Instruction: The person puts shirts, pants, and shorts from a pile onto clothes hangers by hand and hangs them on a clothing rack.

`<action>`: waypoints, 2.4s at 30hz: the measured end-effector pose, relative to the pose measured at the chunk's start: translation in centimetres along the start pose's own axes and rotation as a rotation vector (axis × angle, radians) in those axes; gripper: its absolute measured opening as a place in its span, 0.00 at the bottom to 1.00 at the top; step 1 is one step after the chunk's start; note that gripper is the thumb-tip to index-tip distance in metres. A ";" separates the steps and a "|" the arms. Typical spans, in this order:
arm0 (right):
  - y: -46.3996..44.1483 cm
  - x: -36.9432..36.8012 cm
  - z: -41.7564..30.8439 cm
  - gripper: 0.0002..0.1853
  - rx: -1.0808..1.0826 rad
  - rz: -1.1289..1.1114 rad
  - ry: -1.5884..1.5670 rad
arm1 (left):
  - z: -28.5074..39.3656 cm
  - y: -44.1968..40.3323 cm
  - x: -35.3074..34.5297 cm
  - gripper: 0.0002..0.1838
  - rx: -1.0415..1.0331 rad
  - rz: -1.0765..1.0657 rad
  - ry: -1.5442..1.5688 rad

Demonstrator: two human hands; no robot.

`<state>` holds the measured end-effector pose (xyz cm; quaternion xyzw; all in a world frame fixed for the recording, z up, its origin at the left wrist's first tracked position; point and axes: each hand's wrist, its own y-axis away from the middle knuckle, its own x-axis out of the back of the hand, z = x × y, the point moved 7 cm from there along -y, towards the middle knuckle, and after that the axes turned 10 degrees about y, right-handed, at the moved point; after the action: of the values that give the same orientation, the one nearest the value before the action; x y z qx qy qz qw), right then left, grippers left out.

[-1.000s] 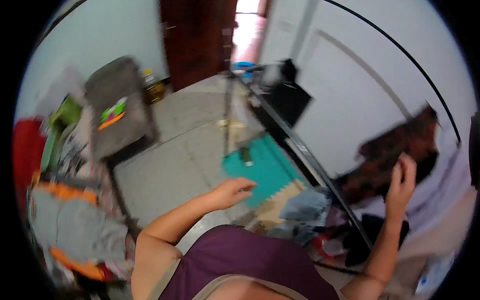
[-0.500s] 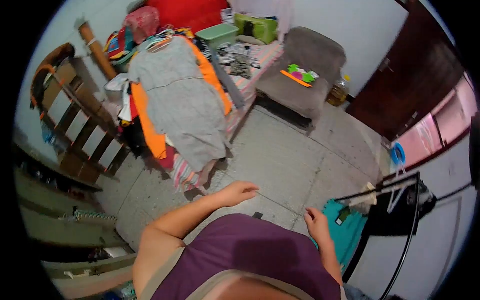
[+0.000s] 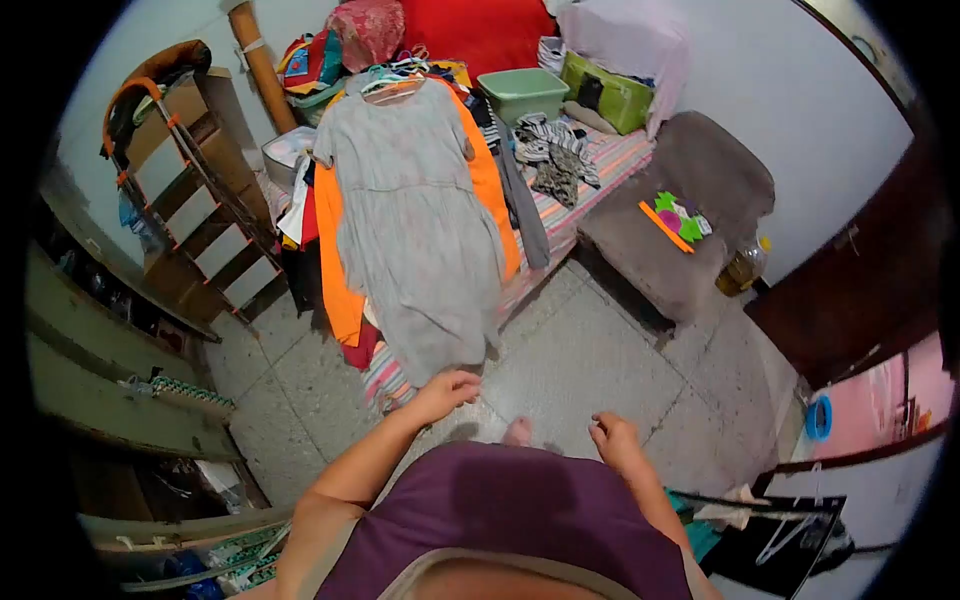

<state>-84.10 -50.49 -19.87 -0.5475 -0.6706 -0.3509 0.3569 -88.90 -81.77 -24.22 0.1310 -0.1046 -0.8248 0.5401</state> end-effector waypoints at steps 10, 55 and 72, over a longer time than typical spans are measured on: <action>-14.3 6.0 5.1 0.13 0.067 0.044 0.015 | 8.9 -14.5 6.5 0.18 -0.026 0.297 0.486; -38.4 2.8 6.2 0.14 -0.526 -0.268 -0.044 | 34.0 -62.2 56.5 0.32 -0.572 0.557 1.226; -41.0 2.4 6.7 0.14 -0.435 -0.293 -0.055 | 39.7 -60.9 54.3 0.10 -0.249 0.239 1.070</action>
<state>-125.42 -49.83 -24.39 -0.5176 -0.6610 -0.5200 0.1577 -175.33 -106.40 -11.47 0.4538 0.2680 -0.5824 0.6189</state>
